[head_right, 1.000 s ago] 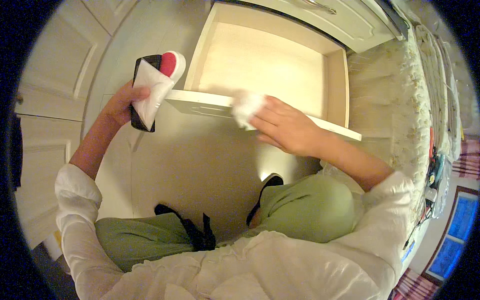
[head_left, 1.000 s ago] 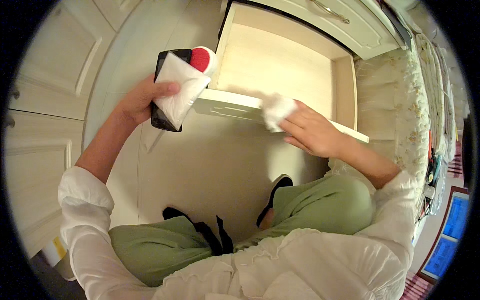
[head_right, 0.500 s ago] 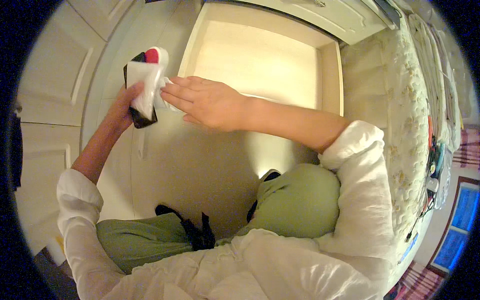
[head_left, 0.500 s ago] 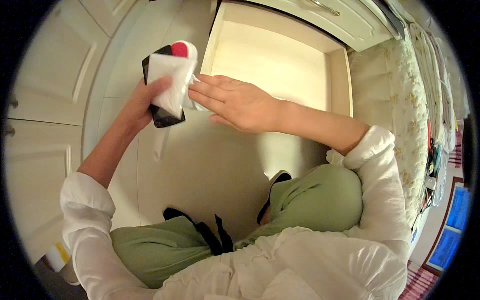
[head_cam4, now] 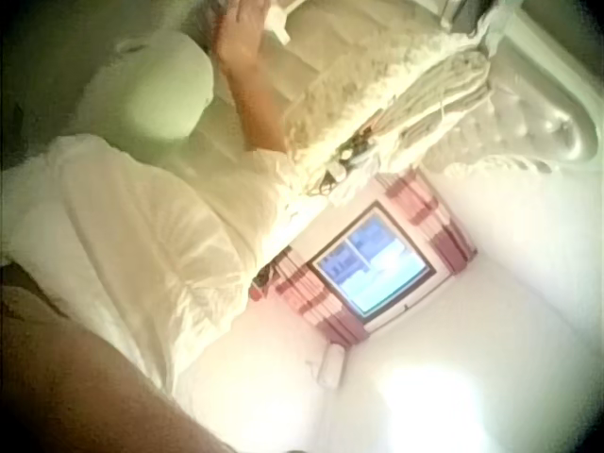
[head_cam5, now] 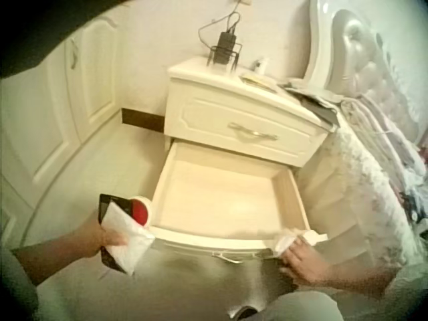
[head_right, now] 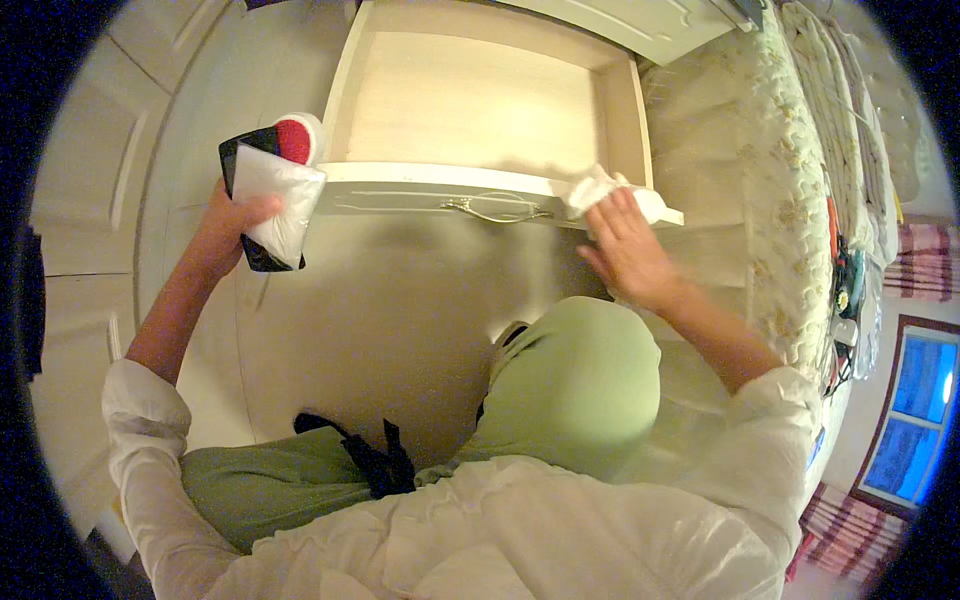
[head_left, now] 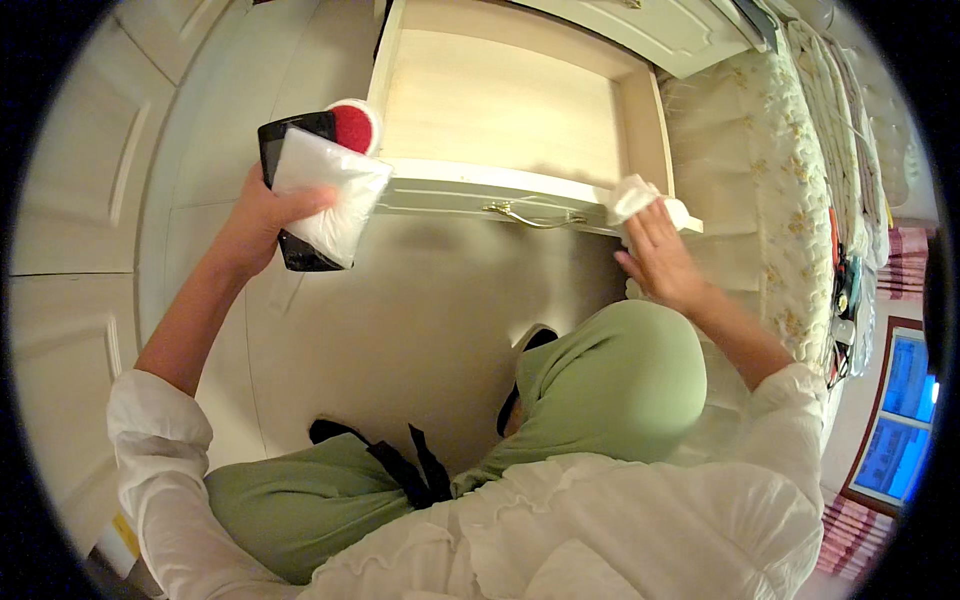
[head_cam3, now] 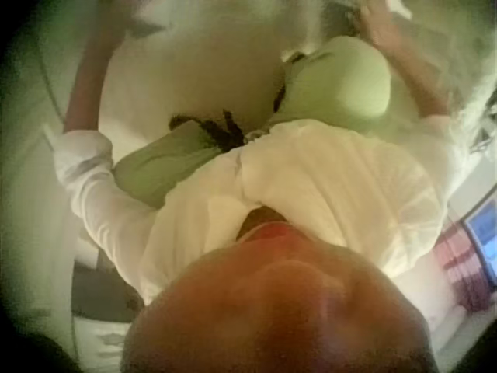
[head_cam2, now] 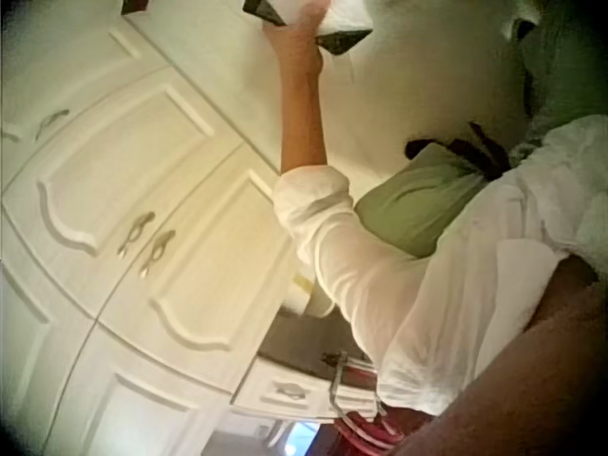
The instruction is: The person removes various items from a bedside table drawer, including a hair dryer and several cords, and then wipes the inside of the empty drawer with a cloth.
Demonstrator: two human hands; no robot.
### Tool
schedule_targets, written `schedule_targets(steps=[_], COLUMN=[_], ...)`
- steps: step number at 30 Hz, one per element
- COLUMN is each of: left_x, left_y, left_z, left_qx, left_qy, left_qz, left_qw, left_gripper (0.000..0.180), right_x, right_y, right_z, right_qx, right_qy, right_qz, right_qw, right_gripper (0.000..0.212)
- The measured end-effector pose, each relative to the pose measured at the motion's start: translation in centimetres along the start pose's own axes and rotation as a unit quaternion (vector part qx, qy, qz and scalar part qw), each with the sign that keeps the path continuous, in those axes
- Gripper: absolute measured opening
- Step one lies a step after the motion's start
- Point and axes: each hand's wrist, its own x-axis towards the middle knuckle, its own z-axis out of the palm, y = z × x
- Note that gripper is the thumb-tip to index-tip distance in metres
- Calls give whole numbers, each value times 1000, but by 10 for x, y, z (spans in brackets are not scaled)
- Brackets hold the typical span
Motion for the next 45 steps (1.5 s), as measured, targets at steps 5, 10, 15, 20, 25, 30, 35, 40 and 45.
schedule_targets(steps=[5,10,15,20,25,30,35,40,45], left_x=[-6,-6,-10,-7,0,-4,-5,-5,-4], left_y=[0,4,7,-1,-5,-7,-5,-1,0], left_z=[6,8,8,8,16,5,10,12,11], left_qx=[31,136,162,150,78,116,131,123,103], left_qy=[28,69,95,102,81,114,103,85,81], left_qz=[-4,-4,0,11,19,8,20,16,31], left_qw=[999,988,982,983,993,987,986,989,991], left_gripper=[47,45,45,47,50,52,51,44,43], right_x=[98,131,41,-55,-24,42,-19,-53,-59], right_y=[-80,-104,-26,40,3,-58,4,45,64], right_z=[0,-15,3,35,52,19,41,56,70], right_qx=[109,163,69,35,64,105,46,25,96], right_qy=[145,178,133,151,222,233,262,272,311], right_qz=[-187,-235,-75,148,171,25,130,243,309], right_qw=[966,942,986,977,958,967,955,931,894], right_gripper=[52,63,61,62,58,61,58,59,46])
